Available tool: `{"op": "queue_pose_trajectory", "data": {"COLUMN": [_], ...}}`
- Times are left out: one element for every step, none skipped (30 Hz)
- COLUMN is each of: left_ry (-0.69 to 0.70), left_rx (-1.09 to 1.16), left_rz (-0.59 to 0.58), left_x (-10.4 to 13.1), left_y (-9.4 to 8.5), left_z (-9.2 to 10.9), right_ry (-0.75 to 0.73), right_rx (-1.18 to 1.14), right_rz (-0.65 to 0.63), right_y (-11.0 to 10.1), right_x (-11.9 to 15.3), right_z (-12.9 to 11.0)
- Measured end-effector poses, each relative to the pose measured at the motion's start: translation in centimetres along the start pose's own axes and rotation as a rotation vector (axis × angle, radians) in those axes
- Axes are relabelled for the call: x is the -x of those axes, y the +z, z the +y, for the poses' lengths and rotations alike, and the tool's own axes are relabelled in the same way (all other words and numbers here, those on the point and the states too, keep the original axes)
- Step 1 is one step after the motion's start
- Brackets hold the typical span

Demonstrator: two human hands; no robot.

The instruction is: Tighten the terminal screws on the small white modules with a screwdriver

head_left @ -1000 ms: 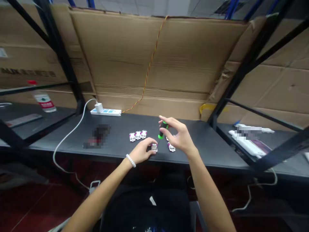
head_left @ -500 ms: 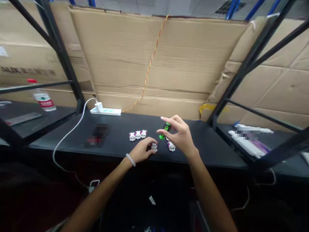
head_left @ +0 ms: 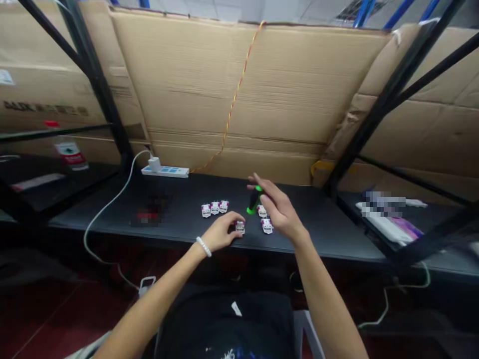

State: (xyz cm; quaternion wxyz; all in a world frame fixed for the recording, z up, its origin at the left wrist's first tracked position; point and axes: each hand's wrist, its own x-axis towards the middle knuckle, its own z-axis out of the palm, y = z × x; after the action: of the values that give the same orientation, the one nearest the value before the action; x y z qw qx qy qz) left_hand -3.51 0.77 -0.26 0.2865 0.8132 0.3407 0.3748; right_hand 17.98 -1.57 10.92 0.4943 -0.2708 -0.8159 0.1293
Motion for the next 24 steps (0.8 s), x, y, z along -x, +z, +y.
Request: {"op": "queue_pose_trajectory", "data": {"left_ry": [0.003,0.008,0.013,0.018,0.019,0.019,0.019,0.020,0.020,0.020,0.019,0.017,0.014,0.012,0.011,0.011,0.012,0.013,0.015,0.019,0.022,0.024,0.025,0.025], "left_rx": [0.000,0.002,0.003,0.004,0.005,0.005,0.007,0.008,0.008,0.005,0.002,-0.002,-0.004,-0.006,-0.005,-0.003,-0.002,-0.003,-0.005,-0.006,-0.006,-0.006,-0.005,-0.006], "left_rz": [0.000,0.001,0.000,-0.001,-0.001,-0.003,-0.003,-0.005,-0.006,-0.006,-0.004,-0.002,-0.001,0.001,0.003,0.002,0.000,0.000,0.001,0.001,0.000,0.000,0.000,-0.001], "left_x": [-0.01,-0.02,-0.03,-0.04,-0.04,-0.04,-0.04,-0.03,-0.04,-0.04,-0.05,-0.06,-0.07,-0.07,-0.08,-0.08,-0.07,-0.07,-0.06,-0.06,-0.05,-0.05,-0.05,-0.05], "left_y": [0.01,0.01,0.02,0.02,0.01,0.01,0.01,0.00,0.00,-0.01,-0.01,-0.02,-0.01,0.00,0.01,0.02,0.03,0.04,0.04,0.03,0.03,0.01,0.00,0.00], "left_z": [-0.02,-0.04,-0.04,-0.04,-0.03,-0.02,0.00,0.01,0.03,0.06,0.08,0.10,0.12,0.14,0.16,0.18,0.20,0.22,0.23,0.24,0.25,0.25,0.25,0.24], "right_ry": [0.003,0.011,0.020,0.024,0.017,0.009,0.004,0.001,-0.002,0.000,0.006,0.017,0.027,0.038,0.048,0.050,0.048,0.044,0.036,0.029,0.025,0.024,0.028,0.033], "right_rx": [-0.040,-0.042,-0.006,0.055,0.124,0.188,0.230,0.240,0.216,0.168,0.108,0.054,0.022,0.025,0.059,0.111,0.166,0.207,0.224,0.214,0.178,0.128,0.081,0.055], "right_rz": [-0.018,-0.012,0.018,0.065,0.116,0.157,0.177,0.168,0.140,0.104,0.073,0.061,0.068,0.093,0.128,0.160,0.181,0.186,0.173,0.148,0.118,0.092,0.077,0.079], "right_y": [-0.01,0.01,0.04,0.09,0.15,0.20,0.23,0.25,0.26,0.25,0.25,0.25,0.26,0.27,0.28,0.29,0.30,0.31,0.32,0.33,0.35,0.37,0.41,0.45], "right_x": [0.00,-0.02,-0.06,-0.11,-0.16,-0.19,-0.19,-0.17,-0.13,-0.07,-0.02,0.02,0.03,0.02,0.00,-0.03,-0.05,-0.05,-0.03,0.01,0.07,0.13,0.17,0.20], "right_z": [0.05,0.09,0.12,0.12,0.11,0.09,0.05,0.03,0.03,0.05,0.11,0.20,0.31,0.42,0.53,0.62,0.68,0.72,0.74,0.75,0.76,0.78,0.80,0.83]}}
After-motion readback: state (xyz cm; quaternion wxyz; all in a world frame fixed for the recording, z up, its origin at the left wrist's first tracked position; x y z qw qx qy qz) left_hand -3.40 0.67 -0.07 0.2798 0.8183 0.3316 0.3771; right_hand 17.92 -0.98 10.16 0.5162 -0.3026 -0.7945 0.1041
